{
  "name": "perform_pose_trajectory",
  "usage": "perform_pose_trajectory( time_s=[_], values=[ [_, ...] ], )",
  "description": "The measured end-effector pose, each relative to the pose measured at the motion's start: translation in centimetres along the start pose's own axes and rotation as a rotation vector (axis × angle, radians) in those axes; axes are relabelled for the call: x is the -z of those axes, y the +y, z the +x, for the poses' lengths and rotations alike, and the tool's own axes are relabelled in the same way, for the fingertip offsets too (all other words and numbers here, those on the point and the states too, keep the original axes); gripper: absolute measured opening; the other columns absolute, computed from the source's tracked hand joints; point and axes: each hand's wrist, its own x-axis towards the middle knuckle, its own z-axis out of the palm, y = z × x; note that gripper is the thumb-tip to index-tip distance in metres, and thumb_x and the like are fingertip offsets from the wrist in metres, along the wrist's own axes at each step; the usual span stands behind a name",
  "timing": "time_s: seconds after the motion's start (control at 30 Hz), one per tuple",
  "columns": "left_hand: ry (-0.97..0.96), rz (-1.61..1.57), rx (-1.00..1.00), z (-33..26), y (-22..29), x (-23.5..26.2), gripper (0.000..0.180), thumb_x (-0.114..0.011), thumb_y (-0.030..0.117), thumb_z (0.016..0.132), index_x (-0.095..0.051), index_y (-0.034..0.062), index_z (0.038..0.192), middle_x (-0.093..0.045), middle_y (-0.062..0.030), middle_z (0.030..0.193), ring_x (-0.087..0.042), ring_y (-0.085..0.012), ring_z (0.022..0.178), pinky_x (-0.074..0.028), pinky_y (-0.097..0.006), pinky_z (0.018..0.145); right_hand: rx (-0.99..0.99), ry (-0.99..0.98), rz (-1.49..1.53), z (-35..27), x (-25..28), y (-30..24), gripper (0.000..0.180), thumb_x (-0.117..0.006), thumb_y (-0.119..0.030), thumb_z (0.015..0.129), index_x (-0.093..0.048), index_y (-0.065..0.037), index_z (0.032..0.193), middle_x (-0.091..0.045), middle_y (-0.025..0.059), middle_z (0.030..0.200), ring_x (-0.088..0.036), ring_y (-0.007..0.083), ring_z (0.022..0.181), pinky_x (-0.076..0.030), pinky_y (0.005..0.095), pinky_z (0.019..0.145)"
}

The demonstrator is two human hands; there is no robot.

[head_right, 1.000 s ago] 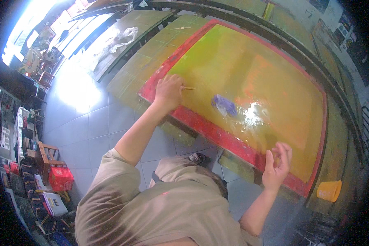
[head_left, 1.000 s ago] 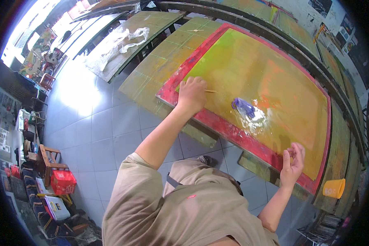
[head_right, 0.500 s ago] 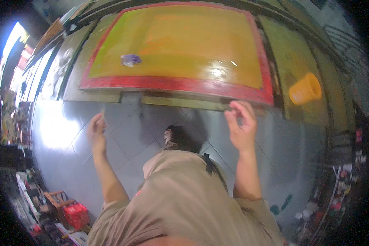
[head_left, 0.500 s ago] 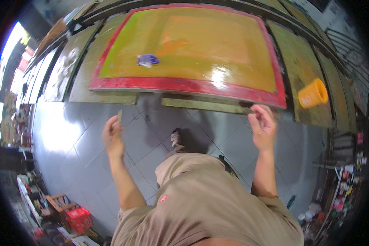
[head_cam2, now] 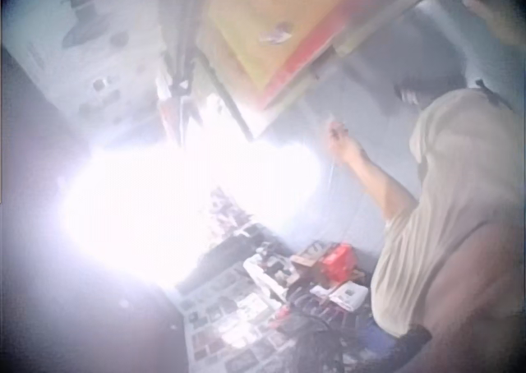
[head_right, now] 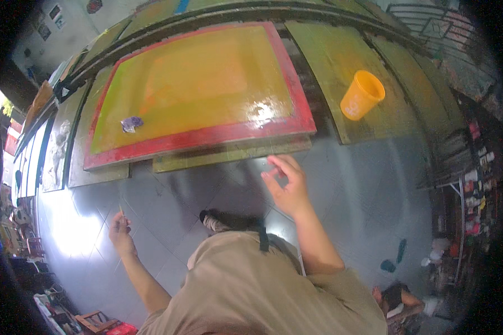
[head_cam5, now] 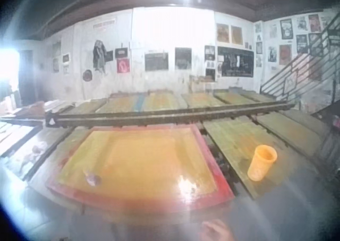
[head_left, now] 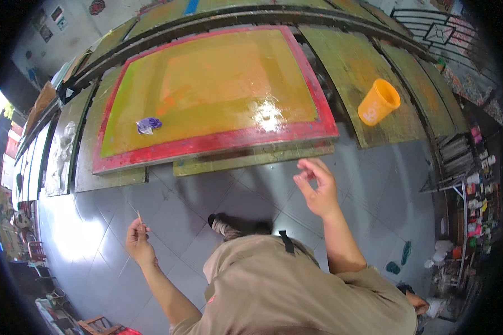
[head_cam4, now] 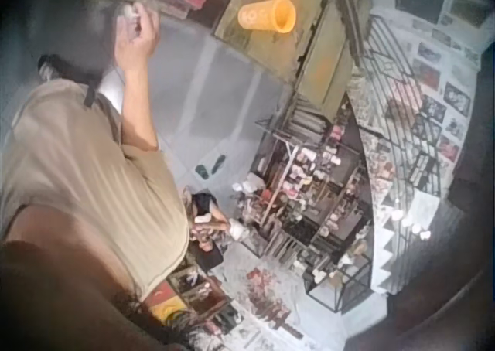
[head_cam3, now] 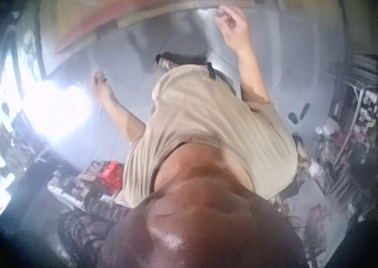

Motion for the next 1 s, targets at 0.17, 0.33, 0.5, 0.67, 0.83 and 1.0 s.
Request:
perform_pose_trajectory(
  time_s=[0.17, 0.33, 0.5, 0.67, 0.83, 1.0],
  values=[
    [-0.032, -0.045, 0.052, 0.2, -0.4, -1.2, 0.018, -0.055, 0.007, 0.094, -0.063, 0.0026, 0.109, -0.058, 0.0005, 0.086, -0.055, -0.0072, 0.076, -0.039, -0.021, 0.063, -0.029, 0.018, -0.001, -0.2, 0.5, 0.1, 0.035, -0.070, -0.001, 0.077, -0.062, -0.003, 0.112, -0.062, 0.0078, 0.105, -0.060, 0.0118, 0.077, -0.046, 0.0253, 0.070],
    [-0.011, -0.067, 0.039, 1.5, -0.1, -0.6, 0.015, -0.055, 0.004, 0.094, -0.062, 0.0009, 0.106, -0.058, -0.0001, 0.087, -0.055, -0.0081, 0.077, -0.042, -0.021, 0.067, -0.017, 0.059, 0.022, 0.7, -0.4, -0.1, 0.034, -0.069, 0.001, 0.078, -0.063, -0.002, 0.112, -0.062, 0.0082, 0.105, -0.059, 0.0119, 0.079, -0.047, 0.0256, 0.072],
    [0.052, -0.158, -0.062, 4.2, -0.3, -0.1, 0.015, -0.059, 0.001, 0.091, -0.062, 0.0002, 0.105, -0.060, -0.0016, 0.090, -0.056, -0.0096, 0.080, -0.046, -0.023, 0.074, -0.035, 0.049, 0.054, 1.4, -2.5, -0.3, 0.033, -0.068, 0.002, 0.080, -0.062, -0.001, 0.112, -0.061, 0.0068, 0.107, -0.058, 0.0108, 0.083, -0.048, 0.0253, 0.075],
    [0.162, -0.089, -0.083, 8.5, 0.9, 1.6, 0.018, -0.060, -0.001, 0.089, -0.062, -0.0014, 0.106, -0.062, -0.0033, 0.091, -0.057, -0.0102, 0.081, -0.047, -0.024, 0.074, 0.028, 0.101, 0.103, 3.9, -5.9, -1.4, 0.026, -0.065, 0.002, 0.084, -0.061, 0.001, 0.110, -0.059, 0.0062, 0.104, -0.055, 0.0118, 0.090, -0.045, 0.0246, 0.080],
    [0.235, -0.042, -0.258, 18.2, 0.4, 5.9, 0.019, -0.061, 0.000, 0.088, -0.063, -0.0015, 0.107, -0.063, -0.0026, 0.087, -0.058, -0.0094, 0.078, -0.047, -0.024, 0.072, 0.082, 0.168, 0.102, 6.7, -11.9, -2.4, 0.025, -0.060, 0.004, 0.087, -0.059, 0.002, 0.112, -0.057, 0.0073, 0.108, -0.054, 0.0136, 0.095, -0.046, 0.0259, 0.083],
    [0.271, 0.370, -0.341, 27.1, 1.0, 8.6, 0.019, -0.062, 0.001, 0.084, -0.066, 0.0014, 0.102, -0.063, -0.0035, 0.081, -0.058, -0.0085, 0.074, -0.047, -0.024, 0.069, -0.007, 0.236, 0.143, 9.0, -18.0, -2.9, 0.023, -0.059, 0.004, 0.089, -0.059, 0.003, 0.112, -0.057, 0.0084, 0.110, -0.055, 0.0143, 0.098, -0.049, 0.0272, 0.082]
  ],
)
